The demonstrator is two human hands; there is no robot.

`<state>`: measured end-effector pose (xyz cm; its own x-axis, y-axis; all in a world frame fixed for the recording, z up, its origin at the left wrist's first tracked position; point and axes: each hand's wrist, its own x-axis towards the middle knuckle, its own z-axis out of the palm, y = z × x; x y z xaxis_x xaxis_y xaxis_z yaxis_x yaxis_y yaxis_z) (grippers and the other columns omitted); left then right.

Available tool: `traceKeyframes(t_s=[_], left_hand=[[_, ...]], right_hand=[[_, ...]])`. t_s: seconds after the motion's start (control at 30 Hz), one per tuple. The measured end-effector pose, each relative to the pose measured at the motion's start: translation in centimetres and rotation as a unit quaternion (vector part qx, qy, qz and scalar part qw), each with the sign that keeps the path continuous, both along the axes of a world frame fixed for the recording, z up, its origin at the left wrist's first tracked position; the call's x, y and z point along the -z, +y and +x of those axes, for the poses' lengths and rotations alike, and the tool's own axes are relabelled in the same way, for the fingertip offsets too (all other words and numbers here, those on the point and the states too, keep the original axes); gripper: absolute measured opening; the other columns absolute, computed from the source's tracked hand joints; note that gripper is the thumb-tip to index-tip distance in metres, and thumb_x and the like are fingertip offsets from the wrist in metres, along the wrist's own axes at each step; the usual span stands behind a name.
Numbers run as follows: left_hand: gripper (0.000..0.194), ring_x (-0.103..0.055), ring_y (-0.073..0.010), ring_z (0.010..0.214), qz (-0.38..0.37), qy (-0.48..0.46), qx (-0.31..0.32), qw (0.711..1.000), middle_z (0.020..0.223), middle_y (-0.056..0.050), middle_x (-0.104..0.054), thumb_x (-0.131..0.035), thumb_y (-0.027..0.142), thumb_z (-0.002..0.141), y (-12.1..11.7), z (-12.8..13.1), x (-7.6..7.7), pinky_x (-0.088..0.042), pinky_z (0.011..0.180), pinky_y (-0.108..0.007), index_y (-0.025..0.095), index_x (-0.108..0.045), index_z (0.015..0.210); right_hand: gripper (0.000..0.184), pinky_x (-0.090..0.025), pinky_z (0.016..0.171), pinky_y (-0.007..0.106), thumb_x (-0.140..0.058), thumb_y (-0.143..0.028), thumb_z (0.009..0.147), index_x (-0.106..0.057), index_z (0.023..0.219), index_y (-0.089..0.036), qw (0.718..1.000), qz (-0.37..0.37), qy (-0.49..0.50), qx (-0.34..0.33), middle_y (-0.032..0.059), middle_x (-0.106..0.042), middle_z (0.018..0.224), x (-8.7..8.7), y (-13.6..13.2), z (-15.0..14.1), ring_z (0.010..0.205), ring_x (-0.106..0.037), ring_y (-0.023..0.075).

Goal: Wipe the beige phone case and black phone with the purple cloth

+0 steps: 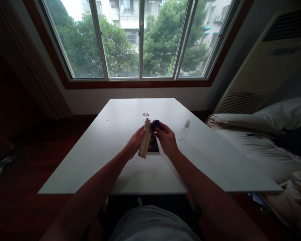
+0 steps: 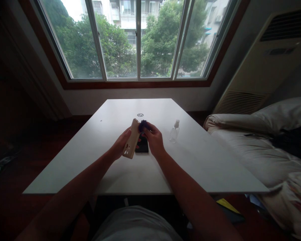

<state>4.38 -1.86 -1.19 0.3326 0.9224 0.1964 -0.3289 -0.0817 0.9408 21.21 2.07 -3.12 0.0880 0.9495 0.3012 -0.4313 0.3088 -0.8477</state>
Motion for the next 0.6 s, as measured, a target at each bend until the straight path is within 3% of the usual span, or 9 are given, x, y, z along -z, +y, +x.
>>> traceKeyframes(t_s=[0.33,0.6], left_hand=[[0.071,-0.066,-0.0278,0.103,0.013,0.033,0.002,0.999,0.130,-0.013,-0.061,-0.059,0.058,0.094,0.3,0.0,0.5,-0.061,0.067,-0.033,0.026,-0.042,0.155],[0.069,-0.065,-0.0277,0.103,0.024,0.042,-0.015,0.999,0.127,-0.013,-0.062,-0.059,0.058,0.094,0.4,0.0,0.8,-0.062,0.067,-0.034,0.024,-0.046,0.153]], right_hand=[[0.037,-0.056,0.091,0.040,-0.080,-0.030,0.075,-0.074,0.111,-0.020,0.997,0.044,-0.068,0.017,0.0057,-0.074,0.105,-0.1,-0.5,-0.2,0.093,-0.068,0.0211],[0.041,-0.054,0.093,0.039,-0.077,-0.036,0.080,-0.070,0.118,-0.020,0.991,0.064,-0.118,0.026,0.0064,-0.074,0.107,-0.5,-1.5,-0.3,0.097,-0.067,0.0213]])
